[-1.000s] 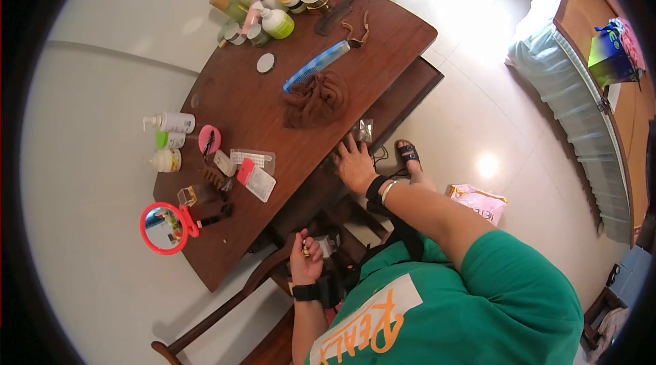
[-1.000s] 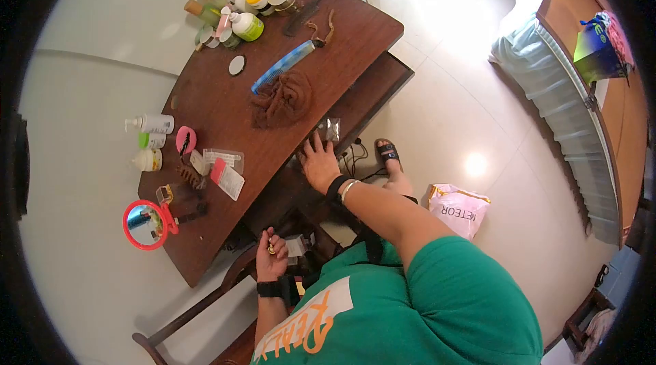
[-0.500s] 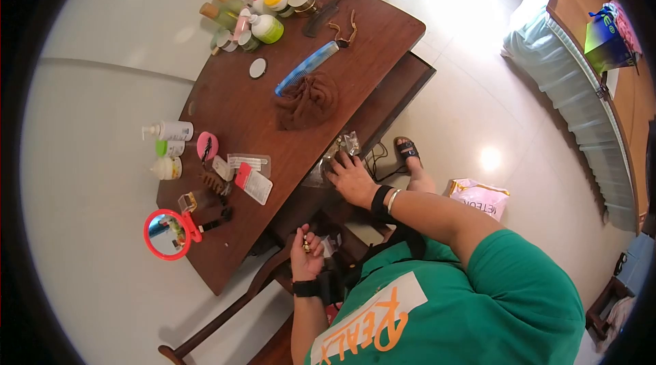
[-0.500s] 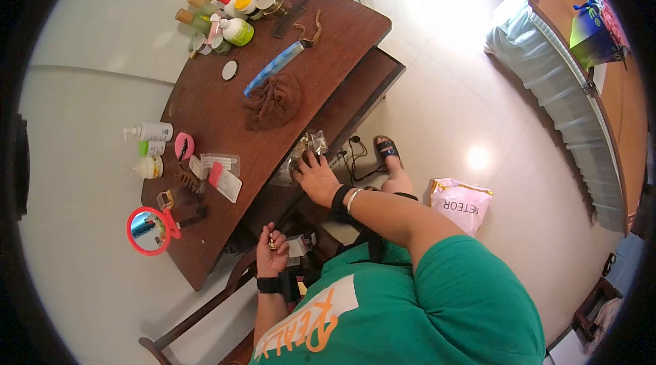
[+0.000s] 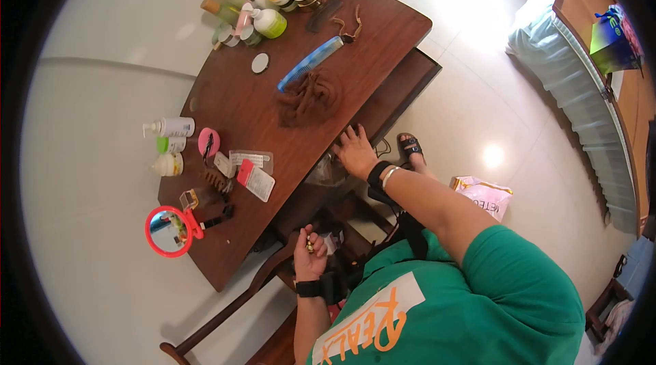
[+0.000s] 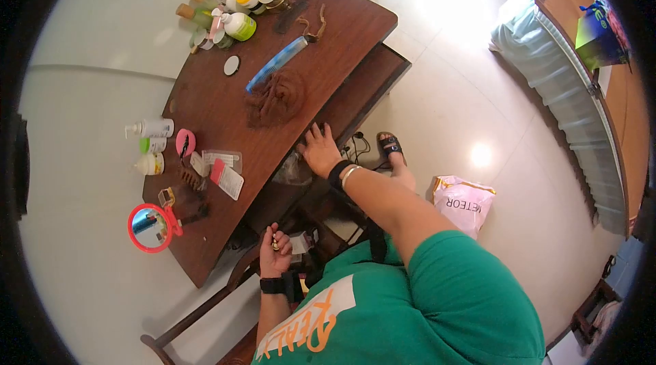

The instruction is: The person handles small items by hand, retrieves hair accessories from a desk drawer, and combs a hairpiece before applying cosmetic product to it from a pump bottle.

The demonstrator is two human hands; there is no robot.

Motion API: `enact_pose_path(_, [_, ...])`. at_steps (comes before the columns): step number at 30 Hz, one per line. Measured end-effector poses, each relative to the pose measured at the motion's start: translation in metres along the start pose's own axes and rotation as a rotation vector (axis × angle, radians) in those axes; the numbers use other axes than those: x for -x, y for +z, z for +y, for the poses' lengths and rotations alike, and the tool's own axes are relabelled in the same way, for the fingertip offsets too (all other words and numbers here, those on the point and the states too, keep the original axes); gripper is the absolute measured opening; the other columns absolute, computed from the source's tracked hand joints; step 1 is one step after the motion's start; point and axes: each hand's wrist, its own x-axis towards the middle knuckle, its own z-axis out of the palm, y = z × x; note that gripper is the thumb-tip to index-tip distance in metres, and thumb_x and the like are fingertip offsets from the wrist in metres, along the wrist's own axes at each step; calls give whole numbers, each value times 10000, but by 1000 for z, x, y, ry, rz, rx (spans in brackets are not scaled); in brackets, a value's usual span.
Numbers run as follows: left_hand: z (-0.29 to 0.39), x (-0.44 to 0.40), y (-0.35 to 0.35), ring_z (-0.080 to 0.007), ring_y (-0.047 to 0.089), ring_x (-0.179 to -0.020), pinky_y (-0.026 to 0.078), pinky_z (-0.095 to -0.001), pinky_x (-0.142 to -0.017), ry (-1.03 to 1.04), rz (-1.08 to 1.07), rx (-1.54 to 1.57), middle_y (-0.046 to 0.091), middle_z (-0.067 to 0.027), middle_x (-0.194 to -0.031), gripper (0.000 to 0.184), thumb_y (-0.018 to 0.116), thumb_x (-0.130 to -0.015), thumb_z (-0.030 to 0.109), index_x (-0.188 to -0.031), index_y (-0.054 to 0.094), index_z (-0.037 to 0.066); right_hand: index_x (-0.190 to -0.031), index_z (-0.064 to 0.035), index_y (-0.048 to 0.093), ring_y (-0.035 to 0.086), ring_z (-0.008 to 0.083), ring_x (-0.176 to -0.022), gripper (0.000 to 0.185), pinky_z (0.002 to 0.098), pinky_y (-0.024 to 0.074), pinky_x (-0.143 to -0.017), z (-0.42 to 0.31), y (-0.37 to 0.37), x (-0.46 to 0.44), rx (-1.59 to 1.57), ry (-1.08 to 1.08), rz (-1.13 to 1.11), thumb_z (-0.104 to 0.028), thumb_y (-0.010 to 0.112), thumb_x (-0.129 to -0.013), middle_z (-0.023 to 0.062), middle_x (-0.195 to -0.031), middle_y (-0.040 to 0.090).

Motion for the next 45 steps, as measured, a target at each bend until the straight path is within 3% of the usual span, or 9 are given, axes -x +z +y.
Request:
enact_pose_path(14, [-10,-28,9,-79,318,-519,255,-221,-417,-33,4,-95,378,20,-659,257,506,-979,257,-1153,514,69,-1286,-108,530,294,385,-1339,465,550,294,-1054,-12,4,31,-72,-158,-25,-71,502,-823,183,-1273,458])
enact_pose_path(20, [-29,-63,23,-88,324,-515,236,-221,-416,-153,58,-239,357,15,-658,234,497,-983,272,-1093,475,67,-1246,-56,532,374,372,-1291,428,433,339,-1065,8,20,26,-108,-150,123,-56,512,-819,164,-1252,494])
enact_pose_path(23, [-30,-80,26,-92,327,-517,241,-223,-417,-180,27,-226,361,13,-661,226,487,-987,268,-1066,487,56,-1198,-45,554,459,332,-1209,408,371,399,-1013,23,17,22,-87,-145,128,-36,526,-791,150,-1201,521])
enact_pose_path(29, [-36,-101,30,-95,332,-504,249,-226,-404,-186,4,-183,373,10,-646,179,497,-977,229,-1010,507,53,-1060,-39,611,525,318,-1056,298,374,456,-919,39,-14,16,-118,-1,27,-24,537,-772,141,-1056,558])
enact_pose_path(35, [-37,-90,33,-96,347,-496,252,-231,-392,-123,-17,-160,378,9,-633,114,505,-956,174,-964,507,60,-968,-72,630,550,342,-956,186,412,469,-831,51,-5,12,-318,97,105,-41,544,-807,154,-935,582])
enact_pose_path(45, [-38,-86,35,-93,323,-487,238,-234,-397,-127,1,-171,371,11,-633,101,513,-958,162,-963,489,65,-936,-71,641,557,359,-917,163,421,469,-807,51,-1,6,-393,160,226,-22,538,-818,155,-914,582])
